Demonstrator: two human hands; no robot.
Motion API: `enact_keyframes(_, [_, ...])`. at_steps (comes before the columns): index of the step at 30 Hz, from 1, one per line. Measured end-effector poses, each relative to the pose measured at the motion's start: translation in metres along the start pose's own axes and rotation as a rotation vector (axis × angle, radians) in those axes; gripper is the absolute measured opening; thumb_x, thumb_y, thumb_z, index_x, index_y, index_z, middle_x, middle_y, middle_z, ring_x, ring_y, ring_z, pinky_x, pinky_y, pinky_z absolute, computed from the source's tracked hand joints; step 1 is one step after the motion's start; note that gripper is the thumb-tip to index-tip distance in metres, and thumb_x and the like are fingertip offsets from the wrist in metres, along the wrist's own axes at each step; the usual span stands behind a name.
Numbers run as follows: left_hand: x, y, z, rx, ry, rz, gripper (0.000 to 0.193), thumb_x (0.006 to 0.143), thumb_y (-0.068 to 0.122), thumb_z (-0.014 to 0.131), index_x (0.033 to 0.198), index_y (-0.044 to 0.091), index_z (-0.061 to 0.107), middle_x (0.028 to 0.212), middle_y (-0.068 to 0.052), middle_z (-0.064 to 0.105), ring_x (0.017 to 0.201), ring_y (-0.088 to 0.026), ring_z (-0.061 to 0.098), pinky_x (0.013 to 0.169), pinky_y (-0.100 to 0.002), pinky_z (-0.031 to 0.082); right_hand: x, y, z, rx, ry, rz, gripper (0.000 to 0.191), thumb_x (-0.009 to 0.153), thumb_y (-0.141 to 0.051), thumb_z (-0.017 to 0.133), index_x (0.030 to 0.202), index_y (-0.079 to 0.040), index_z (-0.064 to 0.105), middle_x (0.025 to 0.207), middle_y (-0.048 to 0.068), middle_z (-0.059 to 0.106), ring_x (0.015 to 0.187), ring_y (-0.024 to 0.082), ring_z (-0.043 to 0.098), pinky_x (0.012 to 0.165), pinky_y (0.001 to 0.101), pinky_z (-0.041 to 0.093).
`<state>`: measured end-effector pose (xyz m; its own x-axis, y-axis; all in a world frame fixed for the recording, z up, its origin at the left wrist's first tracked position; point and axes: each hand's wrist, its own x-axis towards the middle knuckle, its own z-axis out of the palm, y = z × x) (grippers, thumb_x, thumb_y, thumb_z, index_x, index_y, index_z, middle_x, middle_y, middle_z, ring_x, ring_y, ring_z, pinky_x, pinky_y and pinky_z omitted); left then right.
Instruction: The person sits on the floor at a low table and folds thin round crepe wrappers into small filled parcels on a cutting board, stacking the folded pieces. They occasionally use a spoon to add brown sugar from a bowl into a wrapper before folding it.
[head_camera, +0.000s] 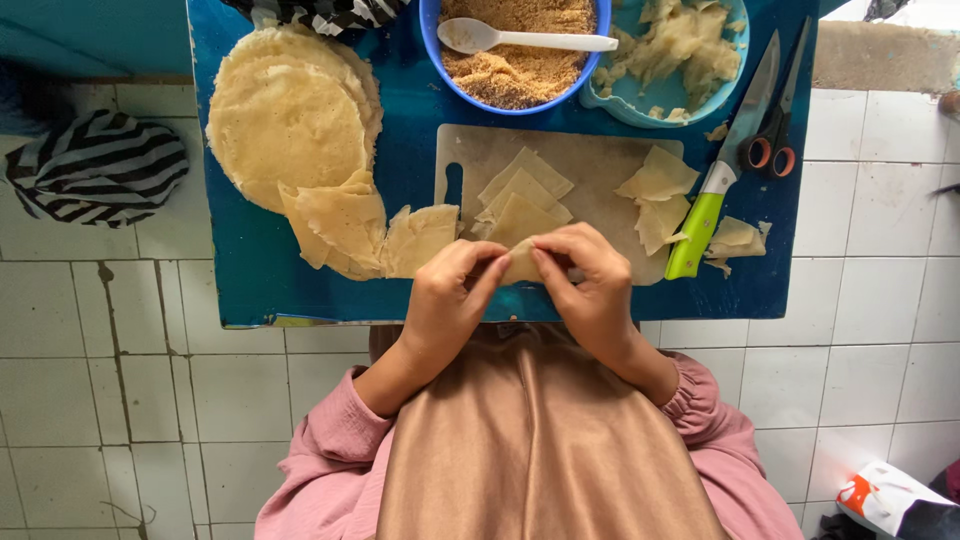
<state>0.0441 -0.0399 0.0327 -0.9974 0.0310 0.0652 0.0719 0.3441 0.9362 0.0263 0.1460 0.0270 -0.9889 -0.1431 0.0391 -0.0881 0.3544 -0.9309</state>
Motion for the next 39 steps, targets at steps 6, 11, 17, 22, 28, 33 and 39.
enact_keyframes(6, [0.002,-0.003,0.008,0.289,0.075,0.152,0.009,0.1,0.009,0.068,0.107,0.004,0.067,0.097,-0.012,0.066,0.081,-0.032,0.068,0.069,-0.038,0.055,0.02,-0.004,0.015,-0.527,0.115,-0.379,0.017,0.092,-0.003,0.075,0.107,-0.004,0.068,0.096,0.012,0.066,0.088,0.032,0.065,0.078,0.0414,0.05])
enact_keyframes(11, [0.007,-0.007,0.019,0.576,0.054,0.157,0.016,0.097,0.008,0.067,0.112,0.004,0.064,0.098,-0.013,0.061,0.081,-0.032,0.068,0.064,-0.04,0.054,0.022,0.004,0.016,-0.68,0.099,-0.377,0.015,0.091,-0.007,0.077,0.102,-0.005,0.066,0.099,0.012,0.063,0.092,0.034,0.06,0.081,0.0455,0.046])
enact_keyframes(17, [0.0,-0.011,0.016,0.629,-0.01,0.222,0.032,0.088,-0.001,0.064,0.12,0.004,0.061,0.109,-0.012,0.062,0.088,-0.03,0.07,0.07,-0.037,0.057,0.017,0.016,-0.055,-0.98,0.241,-0.346,0.037,0.083,0.004,0.07,0.12,-0.003,0.071,0.118,0.013,0.068,0.113,0.033,0.063,0.1,0.0446,0.045])
enact_keyframes(22, [-0.002,-0.007,0.013,0.632,-0.011,0.219,0.041,0.087,-0.002,0.063,0.128,0.002,0.06,0.111,-0.012,0.064,0.087,-0.031,0.07,0.069,-0.037,0.057,0.029,0.033,-0.1,-0.821,0.189,-0.295,0.012,0.095,0.001,0.076,0.106,-0.002,0.073,0.115,0.012,0.074,0.111,0.033,0.068,0.098,0.0437,0.05])
enact_keyframes(28, [0.003,0.005,0.007,0.607,0.038,0.246,0.034,0.09,-0.002,0.062,0.124,0.003,0.063,0.108,-0.013,0.065,0.09,-0.03,0.071,0.072,-0.037,0.057,0.041,0.028,-0.11,-0.442,0.312,-0.147,0.006,0.104,0.004,0.071,0.109,0.0,0.071,0.105,0.013,0.071,0.097,0.025,0.07,0.084,0.0372,0.055])
enact_keyframes(33, [0.005,0.008,0.021,-0.096,-0.191,0.012,0.026,0.105,0.014,0.059,0.128,0.003,0.064,0.11,-0.009,0.071,0.093,-0.019,0.074,0.077,-0.028,0.061,0.015,0.002,-0.09,-0.451,0.305,-0.374,0.011,0.103,0.005,0.073,0.11,-0.001,0.067,0.106,0.013,0.071,0.097,0.026,0.069,0.085,0.0356,0.055])
enact_keyframes(39, [0.019,0.007,0.051,-0.753,-0.493,-0.359,0.027,0.107,0.019,0.057,0.126,0.001,0.065,0.11,-0.005,0.072,0.102,-0.009,0.07,0.084,-0.027,0.061,-0.016,-0.018,-0.072,-0.5,-0.1,-0.531,0.025,0.082,0.004,0.078,0.105,-0.004,0.071,0.104,0.011,0.072,0.097,0.032,0.07,0.088,0.0436,0.053])
